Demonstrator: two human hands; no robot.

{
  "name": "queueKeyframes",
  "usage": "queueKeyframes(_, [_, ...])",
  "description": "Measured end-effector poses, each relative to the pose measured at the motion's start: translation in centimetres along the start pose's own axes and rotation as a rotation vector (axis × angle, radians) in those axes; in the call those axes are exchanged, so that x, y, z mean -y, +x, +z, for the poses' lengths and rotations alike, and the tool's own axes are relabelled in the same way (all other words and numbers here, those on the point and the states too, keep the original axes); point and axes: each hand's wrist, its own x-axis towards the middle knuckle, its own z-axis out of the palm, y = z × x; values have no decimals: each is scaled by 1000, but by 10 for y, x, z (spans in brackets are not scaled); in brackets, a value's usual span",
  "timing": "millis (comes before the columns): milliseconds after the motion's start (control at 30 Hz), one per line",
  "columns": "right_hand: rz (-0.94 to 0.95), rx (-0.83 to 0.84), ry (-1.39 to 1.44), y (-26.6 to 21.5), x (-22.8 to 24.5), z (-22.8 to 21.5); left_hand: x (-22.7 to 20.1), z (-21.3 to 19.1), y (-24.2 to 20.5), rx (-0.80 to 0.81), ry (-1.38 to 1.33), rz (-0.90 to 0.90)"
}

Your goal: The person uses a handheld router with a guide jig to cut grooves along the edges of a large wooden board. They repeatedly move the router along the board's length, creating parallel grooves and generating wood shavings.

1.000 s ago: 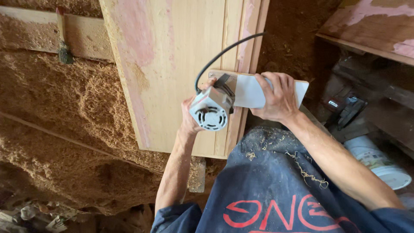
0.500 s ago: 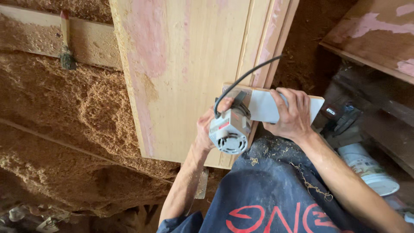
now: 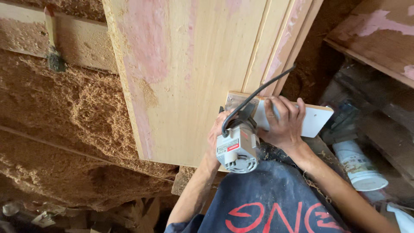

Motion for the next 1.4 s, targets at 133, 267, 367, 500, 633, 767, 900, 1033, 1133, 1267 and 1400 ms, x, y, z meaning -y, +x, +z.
queueKeyframes(133, [28,24,-40,-3,2,3,5,11,-1,-40,-94,-86])
queueKeyframes(267, [-33,-21,-47,-1,-5,7,-3,10,5,-20,-20,-103])
queueKeyframes(367, [-66,-16,-34,1,-12,6,-12,10,12,-7,-5,-134])
queueKeyframes(500, [-75,-27,-32,5,-15,3,-20,9,23,-21,5,-107])
queueKeyframes(633, [-67,-9,-29,13,-21,0,-15,13,33,-78,-2,1])
queueKeyframes(767, [-55,-1,-24,19,-23,-6,-7,19,37,-147,-83,123])
queueKeyframes(900, [-52,-4,-87,28,-31,-6,5,32,49,-217,-77,194])
queueKeyframes(1033, [-8,27,-139,23,-31,-4,13,40,60,-293,-121,298])
queueKeyframes(1133, [33,62,-225,23,-31,0,16,43,68,-315,-141,346])
queueKeyframes(1267, [18,34,-166,30,-39,0,13,44,75,-331,-158,337])
queueKeyframes(1400, [12,25,-106,43,-48,-4,13,46,88,-322,-219,323])
